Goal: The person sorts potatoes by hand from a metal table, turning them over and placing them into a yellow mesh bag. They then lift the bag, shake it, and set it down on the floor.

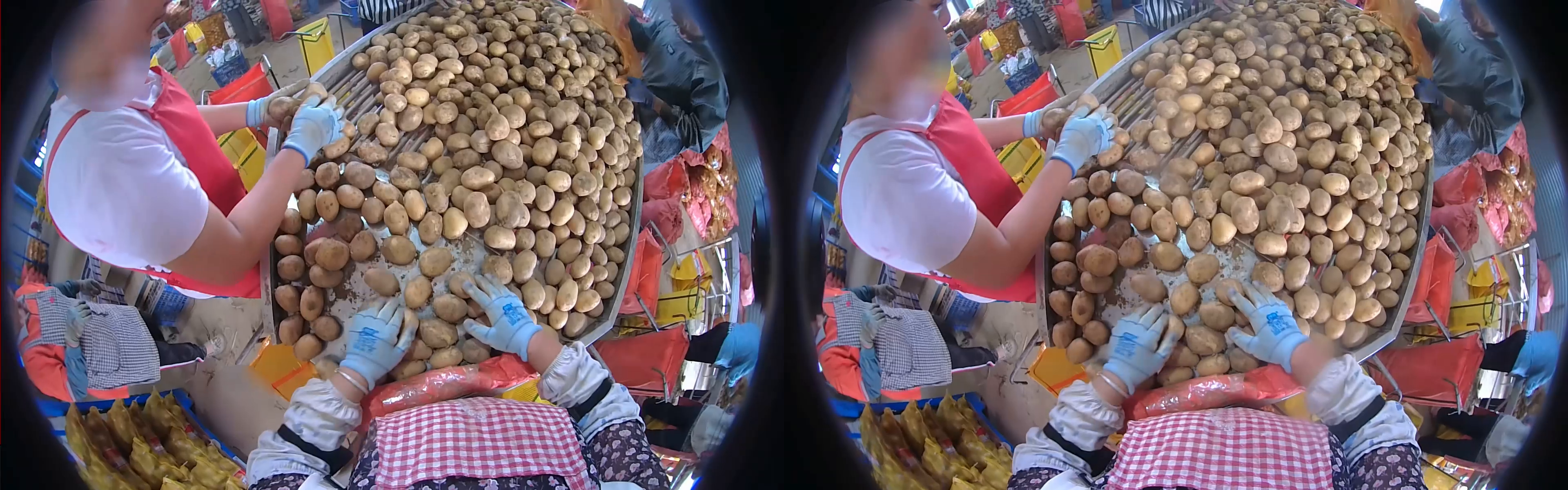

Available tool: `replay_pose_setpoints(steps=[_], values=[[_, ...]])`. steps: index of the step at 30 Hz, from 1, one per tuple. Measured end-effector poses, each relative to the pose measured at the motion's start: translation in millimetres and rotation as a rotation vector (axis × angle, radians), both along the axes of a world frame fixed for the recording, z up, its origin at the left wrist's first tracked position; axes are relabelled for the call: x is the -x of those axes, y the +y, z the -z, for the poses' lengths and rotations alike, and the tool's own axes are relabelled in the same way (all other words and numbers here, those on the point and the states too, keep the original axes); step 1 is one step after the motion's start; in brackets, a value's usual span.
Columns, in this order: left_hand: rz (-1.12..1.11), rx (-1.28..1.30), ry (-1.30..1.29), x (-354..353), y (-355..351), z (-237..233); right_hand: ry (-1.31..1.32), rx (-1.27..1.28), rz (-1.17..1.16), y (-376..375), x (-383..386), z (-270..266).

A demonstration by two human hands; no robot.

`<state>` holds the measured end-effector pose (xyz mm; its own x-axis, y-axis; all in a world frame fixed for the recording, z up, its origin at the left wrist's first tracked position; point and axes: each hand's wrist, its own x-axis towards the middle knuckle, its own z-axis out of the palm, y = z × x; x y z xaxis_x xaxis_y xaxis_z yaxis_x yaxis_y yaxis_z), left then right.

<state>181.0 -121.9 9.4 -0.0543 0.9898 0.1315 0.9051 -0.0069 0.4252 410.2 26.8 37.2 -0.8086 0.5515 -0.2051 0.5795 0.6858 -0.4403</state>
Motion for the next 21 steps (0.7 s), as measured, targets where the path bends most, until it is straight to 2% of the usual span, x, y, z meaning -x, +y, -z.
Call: replay_pose_setpoints(steps=[1, 2, 4, 5, 7, 8, 11, 12, 14, 15, 16, 17, 18, 19, 20, 21], values=[[0.02, 0.313, -0.111, 10, 8, -16, 0.009, 0.025, 0.008, 1, 0, 0], [0.022, 0.317, -0.111, 16, 22, -17, 0.009, 0.029, 0.009, 2, 2, -1], [-0.195, -0.338, 0.022, 29, 53, -10, -0.007, 0.044, 0.018, 5, 9, -2], [-0.191, -0.34, 0.025, 36, 71, -1, -0.003, 0.042, 0.021, 6, 13, -3], [-0.145, -0.164, 0.33, 45, 100, 16, -0.018, 0.027, 0.015, 7, 20, -6], [-0.146, -0.171, 0.33, 44, 105, 21, -0.017, 0.02, 0.015, 9, 21, -8], [-0.1, 0.059, 0.324, 45, 115, 21, 0.053, 0.118, 0.057, 14, 22, -9], [-0.097, 0.058, 0.324, 40, 112, 19, 0.243, 0.284, 0.191, 13, 23, -7], [-0.163, 0.035, 0.088, 22, 104, -9, 0.628, 0.619, 0.458, 9, 28, -3], [-0.159, 0.039, 0.092, 9, 108, -24, 0.696, 0.682, 0.513, 11, 38, -6], [0.039, -0.16, -0.023, -9, 110, -36, 0.695, 0.689, 0.522, 17, 38, -4], [0.231, -0.361, -0.142, -20, 109, -43, 0.812, 1.065, 0.574, 25, 36, -1], [0.23, -0.362, -0.145, -13, 113, -47, 0.92, 1.44, 0.611, 33, 35, -2], [-0.009, -0.185, -0.027, 3, 120, -52, 0.908, 1.518, 0.753, 32, 38, -19], [-0.235, -0.003, 0.086, 19, 121, -55, 0.915, 1.507, 0.769, 31, 38, -20], [-0.417, 0.051, 0.064, 42, 111, -49, 1.038, 1.675, 0.747, 30, 34, -22]])
